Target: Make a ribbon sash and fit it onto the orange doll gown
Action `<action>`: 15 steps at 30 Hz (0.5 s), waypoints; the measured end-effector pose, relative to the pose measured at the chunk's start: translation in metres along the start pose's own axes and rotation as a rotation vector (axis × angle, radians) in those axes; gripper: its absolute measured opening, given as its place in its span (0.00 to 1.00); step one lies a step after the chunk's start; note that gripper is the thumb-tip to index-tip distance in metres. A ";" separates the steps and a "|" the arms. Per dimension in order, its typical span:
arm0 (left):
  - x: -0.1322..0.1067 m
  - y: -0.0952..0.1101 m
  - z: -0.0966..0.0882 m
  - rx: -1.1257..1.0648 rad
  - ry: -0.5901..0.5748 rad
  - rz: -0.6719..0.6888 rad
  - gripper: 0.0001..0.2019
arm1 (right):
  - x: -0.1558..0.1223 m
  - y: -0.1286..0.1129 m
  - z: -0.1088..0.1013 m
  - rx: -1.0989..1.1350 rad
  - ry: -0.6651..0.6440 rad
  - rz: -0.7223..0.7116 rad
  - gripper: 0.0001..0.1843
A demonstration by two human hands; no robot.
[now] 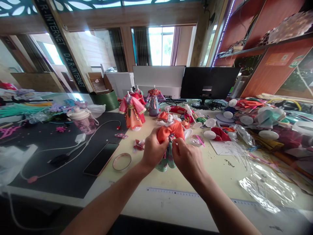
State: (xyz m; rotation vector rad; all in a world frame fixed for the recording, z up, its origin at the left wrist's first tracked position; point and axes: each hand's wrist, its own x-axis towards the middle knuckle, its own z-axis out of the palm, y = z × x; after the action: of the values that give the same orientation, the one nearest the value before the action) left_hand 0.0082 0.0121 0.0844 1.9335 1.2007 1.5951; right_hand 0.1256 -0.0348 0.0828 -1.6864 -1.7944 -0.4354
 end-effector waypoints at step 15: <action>-0.002 0.001 0.002 0.033 0.042 0.007 0.13 | -0.005 -0.002 -0.009 0.021 -0.073 -0.001 0.15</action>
State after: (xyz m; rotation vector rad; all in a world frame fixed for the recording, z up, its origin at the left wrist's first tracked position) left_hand 0.0103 0.0106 0.0836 1.9359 1.2457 1.6364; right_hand 0.1251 -0.0445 0.0869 -1.7075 -1.8451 -0.3588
